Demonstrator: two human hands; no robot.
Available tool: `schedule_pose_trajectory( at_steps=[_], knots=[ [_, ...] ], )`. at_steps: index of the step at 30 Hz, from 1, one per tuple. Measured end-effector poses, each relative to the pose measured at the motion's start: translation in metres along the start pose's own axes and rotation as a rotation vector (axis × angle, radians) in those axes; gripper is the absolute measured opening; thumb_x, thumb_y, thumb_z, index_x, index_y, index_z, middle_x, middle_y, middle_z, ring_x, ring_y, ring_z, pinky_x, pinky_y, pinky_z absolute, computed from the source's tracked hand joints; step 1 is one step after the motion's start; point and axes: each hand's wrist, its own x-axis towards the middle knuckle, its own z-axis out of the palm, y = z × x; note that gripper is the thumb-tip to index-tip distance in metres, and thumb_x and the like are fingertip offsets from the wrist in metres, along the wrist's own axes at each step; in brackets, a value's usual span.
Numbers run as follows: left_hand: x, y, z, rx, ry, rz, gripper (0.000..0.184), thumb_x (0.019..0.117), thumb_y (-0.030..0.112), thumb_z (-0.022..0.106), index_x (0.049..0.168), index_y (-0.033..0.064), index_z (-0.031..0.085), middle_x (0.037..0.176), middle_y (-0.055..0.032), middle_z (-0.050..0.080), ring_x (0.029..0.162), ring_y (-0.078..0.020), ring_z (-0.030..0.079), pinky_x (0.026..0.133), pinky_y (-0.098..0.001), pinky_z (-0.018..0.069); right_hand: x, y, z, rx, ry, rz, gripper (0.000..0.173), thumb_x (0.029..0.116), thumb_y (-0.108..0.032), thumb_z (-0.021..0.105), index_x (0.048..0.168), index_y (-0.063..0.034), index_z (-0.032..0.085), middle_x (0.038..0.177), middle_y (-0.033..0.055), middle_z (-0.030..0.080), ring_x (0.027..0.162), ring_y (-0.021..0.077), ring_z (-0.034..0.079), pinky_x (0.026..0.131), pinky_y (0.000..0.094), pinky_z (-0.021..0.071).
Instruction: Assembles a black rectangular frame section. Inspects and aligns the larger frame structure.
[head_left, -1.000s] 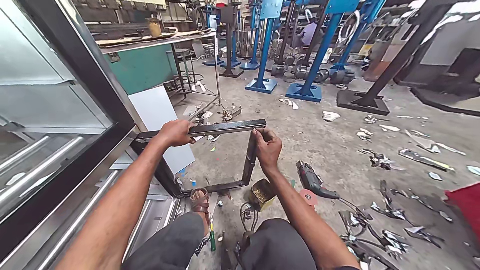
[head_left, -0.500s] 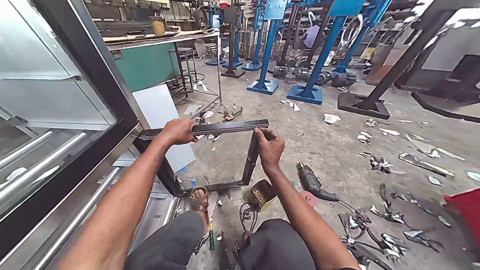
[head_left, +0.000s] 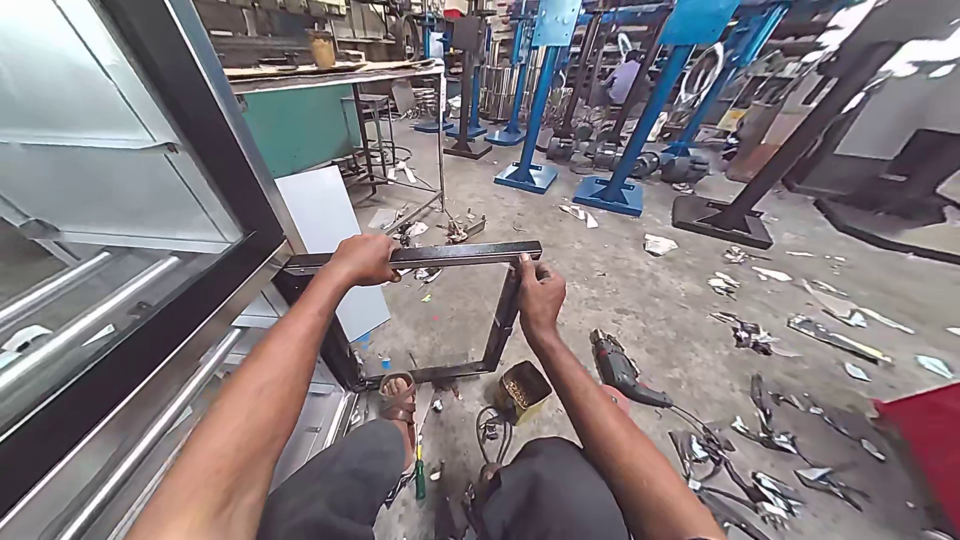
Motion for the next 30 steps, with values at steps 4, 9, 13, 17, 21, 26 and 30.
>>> schedule_pose_trajectory(
  at_steps=[4,9,13,17,21,26,30],
  knots=[
    [0.0,0.001,0.001,0.008,-0.002,0.0,0.029,0.0842,0.043,0.082,0.095,0.0193,0.071,0.085,-0.0075,0.07,0.086,-0.0318,0.069,0.07,-0.0609,0.054,0.002,0.0,0.001,0.108,-0.061,0.056,0.043,0.1094,-0.032,0.047,0.082,-0.0065,0.069,0.069,0.002,0.071,0.059,0.0126,0.065,0.058,0.0352,0.0536],
    [0.001,-0.002,0.001,-0.005,0.027,0.005,0.03,0.0817,0.042,0.084,0.097,0.0193,0.071,0.086,-0.0081,0.07,0.086,-0.0323,0.069,0.07,-0.0613,0.0543,0.004,0.006,-0.007,-0.001,-0.075,0.024,0.032,0.0986,-0.04,0.066,0.087,-0.011,0.074,0.07,-0.0002,0.067,0.063,0.0127,0.063,0.064,0.0382,0.0536],
    [0.003,-0.002,0.005,-0.002,0.061,0.061,0.034,0.0827,0.042,0.082,0.103,0.0176,0.071,0.095,-0.0102,0.072,0.092,-0.0349,0.07,0.073,-0.0642,0.0543,0.005,0.001,-0.013,-0.03,-0.111,0.014,0.027,0.0929,-0.035,0.075,0.098,-0.0083,0.075,0.081,0.0039,0.073,0.071,0.0157,0.069,0.071,0.0415,0.0591],
    [-0.004,-0.003,0.005,0.003,0.047,0.075,0.044,0.0856,0.041,0.079,0.117,0.012,0.07,0.111,-0.016,0.071,0.107,-0.0395,0.067,0.081,-0.0675,0.0531,0.002,-0.005,-0.013,-0.086,-0.174,-0.028,0.033,0.098,-0.034,0.067,0.099,-0.0015,0.073,0.085,0.0084,0.071,0.077,0.0164,0.069,0.077,0.0428,0.0591],
    [-0.009,0.001,-0.001,-0.023,0.032,0.051,0.042,0.0821,0.039,0.083,0.113,0.0124,0.071,0.109,-0.0141,0.071,0.106,-0.0374,0.067,0.08,-0.067,0.0537,0.002,-0.015,-0.009,-0.188,-0.161,-0.129,0.034,0.1013,-0.032,0.058,0.095,-0.0007,0.071,0.081,0.0043,0.066,0.074,0.0082,0.063,0.076,0.0361,0.0525],
    [-0.018,0.005,-0.004,-0.039,0.055,0.042,0.034,0.0836,0.034,0.082,0.109,0.0133,0.073,0.102,-0.0124,0.072,0.1,-0.0347,0.068,0.076,-0.0628,0.0547,0.001,-0.014,-0.005,-0.074,-0.187,-0.09,0.041,0.1096,-0.027,0.041,0.092,-0.0014,0.067,0.076,-0.0027,0.067,0.066,0.003,0.063,0.07,0.0288,0.0559],
    [-0.021,0.006,-0.001,-0.051,0.081,0.044,0.032,0.083,0.032,0.082,0.106,0.0121,0.072,0.099,-0.0131,0.072,0.097,-0.0351,0.069,0.075,-0.0619,0.0544,-0.003,-0.013,-0.012,-0.119,-0.18,-0.067,0.043,0.1089,-0.034,0.044,0.095,-0.0011,0.068,0.08,0.0009,0.066,0.072,0.0062,0.063,0.074,0.0332,0.0543]
  ],
)
